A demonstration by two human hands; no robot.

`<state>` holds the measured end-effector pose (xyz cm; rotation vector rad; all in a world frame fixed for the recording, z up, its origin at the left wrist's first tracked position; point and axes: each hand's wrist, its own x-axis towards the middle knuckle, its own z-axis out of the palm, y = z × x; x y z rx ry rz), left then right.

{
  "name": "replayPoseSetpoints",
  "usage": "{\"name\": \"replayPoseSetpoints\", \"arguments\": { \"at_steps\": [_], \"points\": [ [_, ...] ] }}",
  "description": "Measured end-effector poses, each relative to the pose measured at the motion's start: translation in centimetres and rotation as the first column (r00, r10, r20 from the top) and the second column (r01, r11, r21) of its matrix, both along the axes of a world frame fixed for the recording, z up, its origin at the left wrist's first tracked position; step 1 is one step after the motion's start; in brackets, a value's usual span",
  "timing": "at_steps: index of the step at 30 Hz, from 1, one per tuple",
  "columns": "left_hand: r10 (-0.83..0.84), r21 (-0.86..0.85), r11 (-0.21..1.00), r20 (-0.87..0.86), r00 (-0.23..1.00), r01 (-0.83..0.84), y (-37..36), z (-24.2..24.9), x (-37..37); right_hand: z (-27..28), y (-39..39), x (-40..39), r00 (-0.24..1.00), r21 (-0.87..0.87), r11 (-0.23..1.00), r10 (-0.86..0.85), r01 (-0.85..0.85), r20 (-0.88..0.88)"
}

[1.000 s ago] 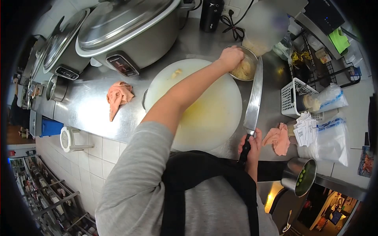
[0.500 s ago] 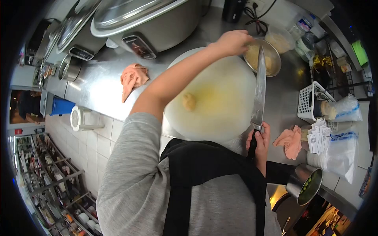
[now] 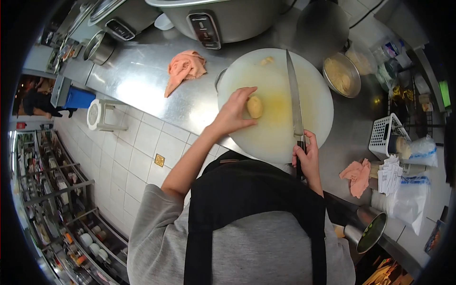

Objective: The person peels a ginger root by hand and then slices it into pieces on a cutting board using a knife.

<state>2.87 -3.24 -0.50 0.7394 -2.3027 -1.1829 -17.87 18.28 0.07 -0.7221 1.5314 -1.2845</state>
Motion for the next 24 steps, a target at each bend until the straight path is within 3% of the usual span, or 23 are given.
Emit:
{"name": "replayPoseSetpoints", "arguments": {
  "at_steps": [3,6,12,13,17,24],
  "points": [
    [0.075,-0.314,0.946,-0.018,0.997,-0.076,1.0,-0.9,-1.3,-1.1,-1.3,0.1,0.999,-0.046,0.999,-0.028,0.028,-0.014],
    [0.123,-0.073,0.989,-0.101,0.987,-0.13,1.3,-0.7,-2.8,-2.1,-2.0,0.1,0.996,-0.084,0.996,-0.031,0.024,-0.087],
    [0.249,-0.089,0.965,0.013,0.968,-0.247,-0.4,-0.9,-4.2,-2.7,-2.0,-0.2,0.998,-0.114,0.992,-0.05,0.045,-0.037],
    [0.308,-0.01,0.951,-0.021,0.951,-0.309,-0.6,-0.9,-4.4,-2.7,-2.0,-0.2,0.998,-0.121,0.991,-0.063,0.059,-0.023],
    [0.282,0.161,0.954,-0.208,0.936,-0.252,-2.8,-2.3,-4.3,-2.2,-2.0,-0.2,1.0,-0.106,0.994,-0.031,0.031,-0.002],
    [0.263,-0.02,0.964,-0.077,0.962,-0.265,-1.5,-1.4,-4.5,-2.3,-1.9,-0.5,0.999,-0.094,0.996,0.0,0.003,0.037]
  ]
}}
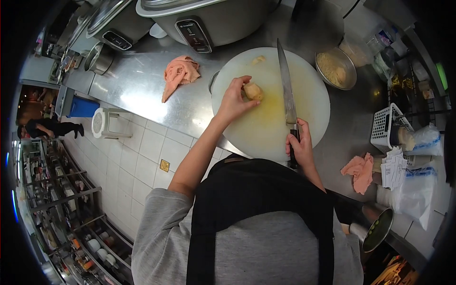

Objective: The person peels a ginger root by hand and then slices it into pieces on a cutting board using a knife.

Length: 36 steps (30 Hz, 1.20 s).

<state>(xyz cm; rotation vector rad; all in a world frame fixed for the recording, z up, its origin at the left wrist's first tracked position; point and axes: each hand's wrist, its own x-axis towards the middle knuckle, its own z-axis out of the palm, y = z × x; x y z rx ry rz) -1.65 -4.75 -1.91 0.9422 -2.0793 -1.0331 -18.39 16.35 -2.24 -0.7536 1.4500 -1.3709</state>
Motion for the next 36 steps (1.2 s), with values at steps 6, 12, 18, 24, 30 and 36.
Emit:
{"name": "replayPoseSetpoints", "arguments": {
  "at_steps": [6,12,18,24,30,36],
  "points": [
    [-0.028,0.152,0.988,-0.04,0.999,0.033,1.0,0.2,-1.1,-0.1,0.0,0.0,1.0,0.006,1.0,0.005,-0.005,-0.002],
    [-0.096,0.248,0.963,-0.058,0.994,0.107,1.1,0.1,-0.7,0.0,0.1,0.1,1.0,0.001,1.0,-0.021,0.021,-0.003],
    [-0.129,0.193,0.969,-0.137,0.982,0.155,-0.4,-0.7,0.3,0.2,0.0,0.1,1.0,0.005,1.0,-0.016,0.016,-0.016],
    [0.024,0.311,0.949,-0.25,0.968,0.057,-0.6,-2.7,1.0,0.2,0.1,0.2,1.0,-0.016,1.0,-0.012,0.012,-0.008],
    [0.121,0.39,0.921,-0.254,0.96,-0.013,-1.7,-1.1,1.3,0.2,0.1,0.1,1.0,-0.019,1.0,-0.002,0.002,-0.015],
    [0.099,0.312,0.95,-0.339,0.935,0.012,-3.6,4.3,-1.6,0.1,0.2,0.2,1.0,-0.03,1.0,0.001,-0.001,0.001]
  ]
}}
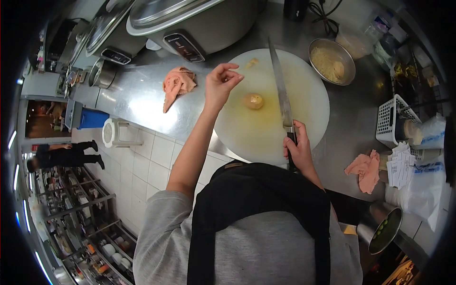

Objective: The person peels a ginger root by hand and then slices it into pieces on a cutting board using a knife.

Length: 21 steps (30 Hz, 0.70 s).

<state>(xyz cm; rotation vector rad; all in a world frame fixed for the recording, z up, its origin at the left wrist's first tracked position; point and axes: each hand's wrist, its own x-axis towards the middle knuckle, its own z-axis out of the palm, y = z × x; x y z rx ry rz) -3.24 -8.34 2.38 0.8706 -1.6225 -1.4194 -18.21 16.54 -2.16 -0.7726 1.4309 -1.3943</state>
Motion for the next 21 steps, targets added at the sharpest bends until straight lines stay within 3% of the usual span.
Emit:
{"name": "replayPoseSetpoints", "arguments": {
  "at_steps": [1,4,6,8,11,12,14,18,21],
  "points": [
    [-0.085,-0.022,0.996,-0.054,0.995,0.084,0.0,0.9,-1.5,0.0,0.1,0.0,1.0,-0.004,1.0,-0.003,0.003,0.0],
    [-0.233,-0.219,0.946,0.054,0.971,0.239,0.3,3.3,-7.9,0.8,0.0,0.0,0.999,0.033,0.999,0.023,-0.022,-0.026],
    [-0.228,-0.377,0.888,0.135,0.964,0.262,1.3,4.9,-12.7,0.8,0.0,-0.1,0.999,0.037,0.999,0.03,-0.029,-0.02],
    [-0.261,-0.409,0.857,0.184,0.948,0.315,1.9,5.9,-17.2,0.7,0.1,-0.1,0.999,0.023,0.999,0.042,-0.041,-0.016],
    [-0.393,-0.333,0.852,0.107,0.913,0.405,0.8,2.9,-24.0,0.8,0.1,-0.2,0.998,0.018,0.999,0.037,-0.036,-0.046],
    [-0.347,-0.432,0.758,0.367,0.863,0.488,0.4,1.9,-25.2,1.0,0.1,-0.2,0.998,0.026,0.999,0.039,-0.038,-0.046],
    [-0.089,-0.505,0.526,0.768,0.634,0.685,-0.2,0.4,-27.0,0.5,0.2,0.0,0.999,0.004,0.999,0.036,-0.036,-0.028],
    [-0.004,-0.522,0.562,0.774,0.633,0.642,-0.1,4.4,-28.2,0.4,0.3,-0.3,0.999,-0.008,0.999,0.044,-0.044,0.017],
    [0.067,-0.545,0.388,0.821,0.567,0.743,0.2,5.6,-27.1,0.8,0.2,-0.4,0.999,0.006,0.999,0.053,-0.053,-0.005]
  ]
}}
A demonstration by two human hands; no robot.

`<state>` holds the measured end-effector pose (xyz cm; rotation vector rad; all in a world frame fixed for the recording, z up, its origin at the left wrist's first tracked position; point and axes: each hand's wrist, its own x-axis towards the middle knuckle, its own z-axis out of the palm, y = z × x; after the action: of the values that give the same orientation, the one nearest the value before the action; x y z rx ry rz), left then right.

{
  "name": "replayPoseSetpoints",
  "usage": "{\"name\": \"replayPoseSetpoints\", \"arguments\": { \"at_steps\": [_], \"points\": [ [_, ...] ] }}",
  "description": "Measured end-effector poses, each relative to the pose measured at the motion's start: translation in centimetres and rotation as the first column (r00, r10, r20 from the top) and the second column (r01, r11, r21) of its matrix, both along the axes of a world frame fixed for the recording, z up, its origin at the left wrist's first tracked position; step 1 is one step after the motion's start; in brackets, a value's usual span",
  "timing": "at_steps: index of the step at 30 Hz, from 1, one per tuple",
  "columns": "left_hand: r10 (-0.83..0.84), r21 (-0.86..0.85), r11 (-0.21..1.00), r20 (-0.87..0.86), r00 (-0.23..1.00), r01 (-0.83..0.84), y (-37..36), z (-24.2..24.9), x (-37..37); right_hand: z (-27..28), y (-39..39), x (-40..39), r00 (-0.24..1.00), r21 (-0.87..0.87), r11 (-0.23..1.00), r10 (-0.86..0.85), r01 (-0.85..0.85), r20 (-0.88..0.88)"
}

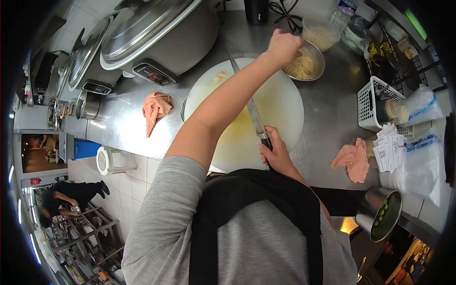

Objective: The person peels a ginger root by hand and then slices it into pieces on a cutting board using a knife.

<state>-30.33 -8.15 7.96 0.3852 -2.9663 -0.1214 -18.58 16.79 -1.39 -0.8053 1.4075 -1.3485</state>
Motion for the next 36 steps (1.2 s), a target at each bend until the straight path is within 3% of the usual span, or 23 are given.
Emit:
{"name": "replayPoseSetpoints", "arguments": {
  "at_steps": [2,4,6,8,9,10,11,12,13,20,28,29,31,32,33,35,36],
  "points": [
    [-0.068,-0.391,0.92,-0.087,0.994,0.028,0.7,-1.6,2.1,-0.3,-0.1,0.0,1.0,-0.009,1.0,0.004,-0.004,-0.005],
    [-0.167,-0.549,0.832,-0.112,0.98,0.079,2.8,-1.3,3.9,-0.2,-0.1,-0.1,1.0,-0.003,1.0,0.003,-0.003,-0.017],
    [-0.282,-0.51,0.838,-0.095,0.955,0.196,5.8,0.3,5.3,0.0,-0.1,0.0,1.0,0.016,1.0,-0.009,0.01,-0.029],
    [-0.574,-0.18,0.8,0.046,0.818,0.572,10.8,6.7,8.7,-2.9,-0.3,-0.1,0.998,0.1,0.994,0.051,-0.047,-0.039],
    [-0.65,-0.106,0.751,0.053,0.758,0.652,13.7,10.1,11.0,-3.3,0.0,-0.3,0.998,0.114,0.993,0.046,-0.04,-0.049],
    [-0.682,0.051,0.689,-0.291,0.671,0.722,16.3,11.1,13.1,-3.8,0.4,-0.4,0.997,0.127,0.991,0.041,-0.033,-0.059],
    [-0.677,0.088,0.584,-0.496,0.543,0.807,18.3,11.8,15.3,-2.7,0.3,-0.3,0.997,0.104,0.995,0.013,-0.005,-0.076],
    [-0.669,0.073,0.506,-0.596,0.444,0.86,19.8,12.6,17.1,-1.5,-0.1,-0.2,0.996,0.076,0.997,-0.008,0.015,-0.092],
    [-0.698,0.07,0.49,-0.566,0.439,0.869,20.7,13.0,18.6,0.4,-0.7,0.2,0.994,0.042,0.999,-0.024,0.029,-0.104],
    [-0.775,0.025,0.493,-0.443,0.451,0.87,22.2,12.9,22.6,-0.4,-0.5,0.1,0.997,0.026,0.998,-0.051,0.053,-0.06],
    [-0.672,-0.059,0.67,-0.472,0.57,0.74,16.7,13.4,23.6,-1.0,-0.6,0.3,0.994,0.046,0.994,-0.097,0.099,-0.047],
    [-0.627,-0.06,0.718,-0.488,0.607,0.693,15.0,13.2,23.8,-2.4,-0.9,0.3,0.969,0.069,0.986,-0.136,0.153,-0.208],
    [-0.47,-0.02,0.843,-0.51,0.72,0.537,10.5,11.7,24.2,-1.9,-0.3,0.1,0.978,-0.001,0.997,-0.075,0.076,-0.195],
    [-0.318,0.078,0.915,-0.469,0.824,0.397,8.0,10.6,24.7,-1.6,-0.2,0.1,0.983,-0.017,0.999,-0.052,0.05,-0.173],
    [-0.048,0.305,0.945,-0.239,0.97,0.122,6.3,10.4,25.4,-1.1,-0.4,0.1,0.992,0.005,0.999,-0.042,0.043,-0.123],
    [0.135,0.289,0.955,-0.229,0.964,-0.065,0.8,1.9,27.9,-1.0,-0.5,0.3,0.996,0.023,0.999,-0.047,0.049,-0.074],
    [0.251,0.399,0.901,-0.155,0.956,-0.172,0.8,-1.3,28.9,-0.9,-0.6,0.4,0.995,0.011,0.998,-0.064,0.065,-0.077]
  ]
}}
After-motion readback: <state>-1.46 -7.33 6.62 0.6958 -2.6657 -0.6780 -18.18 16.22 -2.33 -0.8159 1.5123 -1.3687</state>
